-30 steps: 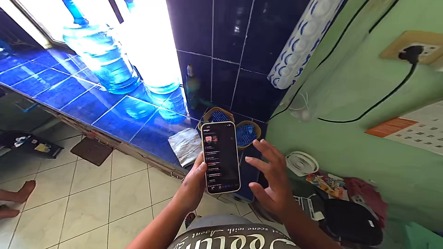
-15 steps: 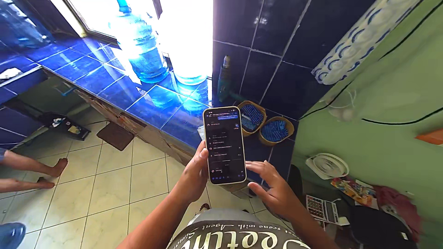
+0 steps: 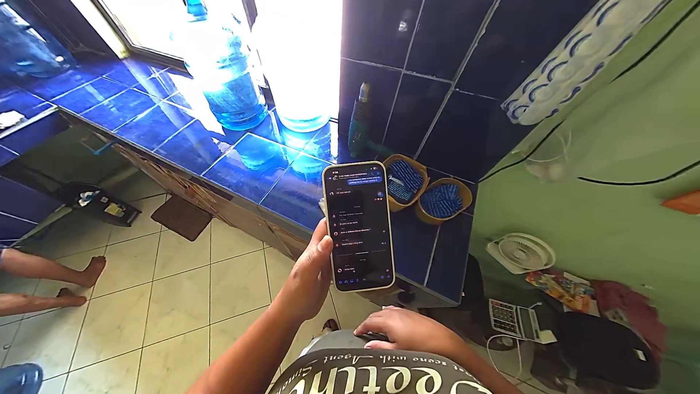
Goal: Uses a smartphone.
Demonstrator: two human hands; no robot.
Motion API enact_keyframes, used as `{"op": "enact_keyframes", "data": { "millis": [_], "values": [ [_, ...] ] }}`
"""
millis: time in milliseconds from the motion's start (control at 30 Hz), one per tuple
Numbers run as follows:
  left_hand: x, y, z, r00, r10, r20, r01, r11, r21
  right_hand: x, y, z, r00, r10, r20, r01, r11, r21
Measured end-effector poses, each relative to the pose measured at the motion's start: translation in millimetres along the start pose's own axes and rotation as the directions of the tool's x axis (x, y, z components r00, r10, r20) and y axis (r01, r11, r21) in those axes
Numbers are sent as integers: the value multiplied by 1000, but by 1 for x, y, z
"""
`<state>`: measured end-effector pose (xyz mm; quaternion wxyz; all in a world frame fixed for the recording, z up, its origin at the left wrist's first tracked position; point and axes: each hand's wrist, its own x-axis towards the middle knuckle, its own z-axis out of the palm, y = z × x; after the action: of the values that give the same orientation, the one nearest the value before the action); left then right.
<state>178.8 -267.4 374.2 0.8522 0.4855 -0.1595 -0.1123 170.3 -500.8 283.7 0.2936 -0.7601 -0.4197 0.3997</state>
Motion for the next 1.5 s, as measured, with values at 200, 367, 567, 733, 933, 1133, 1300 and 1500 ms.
{"op": "enact_keyframes", "data": {
  "millis": [200, 367, 567, 733, 933, 1133, 1300, 1500],
  "values": [
    [6, -4, 9, 1000, -2, 11, 2, 1000, 14, -9, 0, -4, 999, 19, 32, -18, 1000, -20],
    [15, -11, 23, 1000, 9, 26, -9, 1000, 2, -25, 5, -9, 998, 45, 39, -44, 999, -16],
    [28, -24, 49, 999, 13, 42, -13, 1000, -18, -54, 18, -16, 998, 50, 32, -49, 998, -27],
    [43, -40, 72, 996, 31, 79, -29, 999, -31, -79, 37, -21, 999, 46, 19, -46, 999, -22],
    [63, -63, 102, 996, 26, 82, -25, 1000, -10, -112, 58, -29, 999, 47, 14, -47, 999, 3],
    [84, -83, 127, 997, 14, 82, -12, 1000, -20, -138, 80, -38, 998, 53, 27, -54, 998, 24],
    [98, -94, 137, 997, -1, 83, 4, 999, -36, -149, 94, -44, 998, 41, 40, -43, 998, 46],
    [100, -95, 134, 997, 9, 73, -5, 999, -54, -147, 94, -48, 998, 43, 55, -45, 998, 33]
  ]
}}
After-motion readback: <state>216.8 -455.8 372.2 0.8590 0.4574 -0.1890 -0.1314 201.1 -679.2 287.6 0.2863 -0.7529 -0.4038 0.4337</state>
